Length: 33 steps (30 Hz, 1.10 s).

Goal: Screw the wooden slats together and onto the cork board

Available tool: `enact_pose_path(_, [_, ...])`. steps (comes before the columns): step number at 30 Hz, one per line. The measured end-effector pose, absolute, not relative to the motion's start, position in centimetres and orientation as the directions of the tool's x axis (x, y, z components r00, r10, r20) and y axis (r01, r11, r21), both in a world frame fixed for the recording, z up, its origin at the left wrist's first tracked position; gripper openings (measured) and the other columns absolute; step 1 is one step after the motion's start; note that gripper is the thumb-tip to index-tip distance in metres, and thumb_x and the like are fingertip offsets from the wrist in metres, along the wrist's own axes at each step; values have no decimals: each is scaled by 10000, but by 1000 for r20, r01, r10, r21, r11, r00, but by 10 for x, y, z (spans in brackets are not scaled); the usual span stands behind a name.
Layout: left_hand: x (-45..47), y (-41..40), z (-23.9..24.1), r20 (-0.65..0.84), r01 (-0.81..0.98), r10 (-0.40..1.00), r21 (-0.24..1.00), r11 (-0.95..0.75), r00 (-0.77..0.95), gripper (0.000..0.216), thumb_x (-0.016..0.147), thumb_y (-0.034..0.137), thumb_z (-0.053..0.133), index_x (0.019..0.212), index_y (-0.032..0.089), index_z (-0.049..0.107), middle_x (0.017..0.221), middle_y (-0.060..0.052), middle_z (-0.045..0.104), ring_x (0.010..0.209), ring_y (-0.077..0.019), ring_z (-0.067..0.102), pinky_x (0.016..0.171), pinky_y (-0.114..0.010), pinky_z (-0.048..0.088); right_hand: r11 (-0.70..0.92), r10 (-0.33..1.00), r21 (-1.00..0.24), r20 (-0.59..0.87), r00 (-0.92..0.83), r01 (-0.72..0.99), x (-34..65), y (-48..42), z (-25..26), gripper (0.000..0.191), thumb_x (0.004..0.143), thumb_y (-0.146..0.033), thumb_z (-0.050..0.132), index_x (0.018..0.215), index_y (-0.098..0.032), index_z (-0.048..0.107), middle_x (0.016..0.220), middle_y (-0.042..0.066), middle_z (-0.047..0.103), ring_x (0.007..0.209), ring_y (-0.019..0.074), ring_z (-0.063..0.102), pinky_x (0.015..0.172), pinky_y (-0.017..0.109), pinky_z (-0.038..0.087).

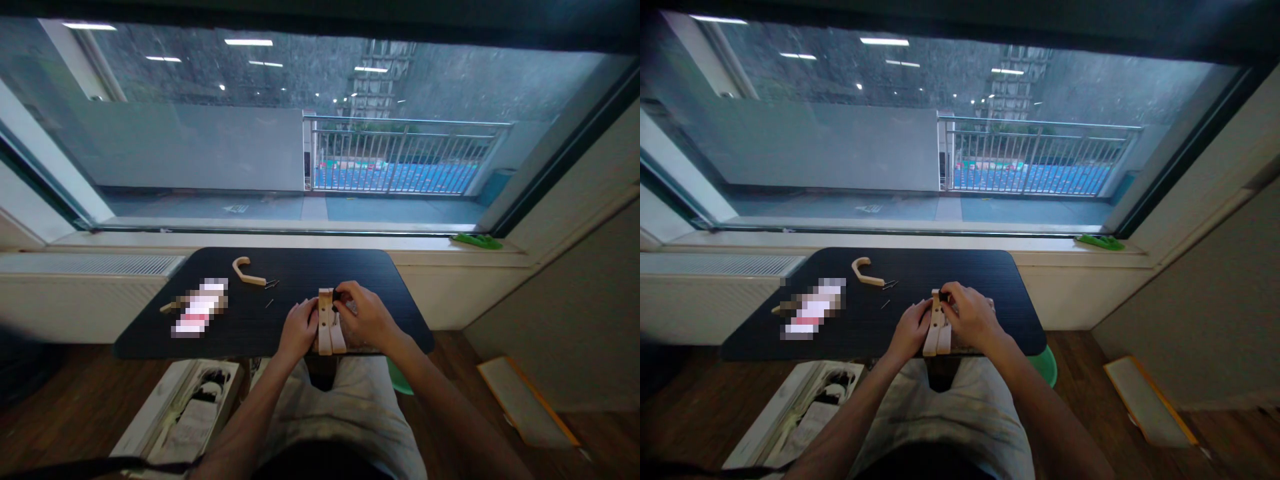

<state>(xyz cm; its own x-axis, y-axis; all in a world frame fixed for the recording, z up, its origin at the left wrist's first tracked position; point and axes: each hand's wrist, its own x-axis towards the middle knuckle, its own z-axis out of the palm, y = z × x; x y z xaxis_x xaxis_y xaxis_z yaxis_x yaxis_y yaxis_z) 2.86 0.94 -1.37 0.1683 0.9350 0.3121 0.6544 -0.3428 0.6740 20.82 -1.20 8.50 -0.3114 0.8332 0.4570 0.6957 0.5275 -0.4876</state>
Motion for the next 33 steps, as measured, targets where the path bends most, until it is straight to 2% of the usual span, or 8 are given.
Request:
enact_pose_path(7, [28,10,-14,312,653,935,676,-342,168,375,904,251,406,1215,173,600,1217,-111,662,1198,-264,561,1064,-486,380,532,824,-466,477,-306,707,209,-12,85,154,852,-189,579,1004,-209,579,818,24,635,766,184,611,731,310,465])
enact_pose_path(16, [28,10,-13,319,650,932,674,-351,172,376,906,250,409,1224,184,598,1215,-104,664,1181,-266,570,1063,-499,373,515,836,-498,471,-281,698,209,-12,85,133,859,-223,589,991,-222,587,797,10,628,747,169,609,715,295,463])
enact_pose_path(28, [28,10,-14,324,649,933,678,-345,157,371,907,251,417,1223,193,602,1224,-100,662,1200,-264,561,1065,-489,375,567,794,-426,510,-330,705,208,-12,82,194,870,-204,575,1064,-217,582,864,35,646,750,172,600,730,304,468])
enact_pose_path(33, [28,10,-15,328,645,931,680,-348,156,367,903,249,426,1218,200,608,1213,-95,668,1188,-265,568,1059,-489,382,572,787,-416,523,-328,707,208,-11,81,158,859,-203,591,1016,-213,602,838,33,648,737,175,607,710,301,474])
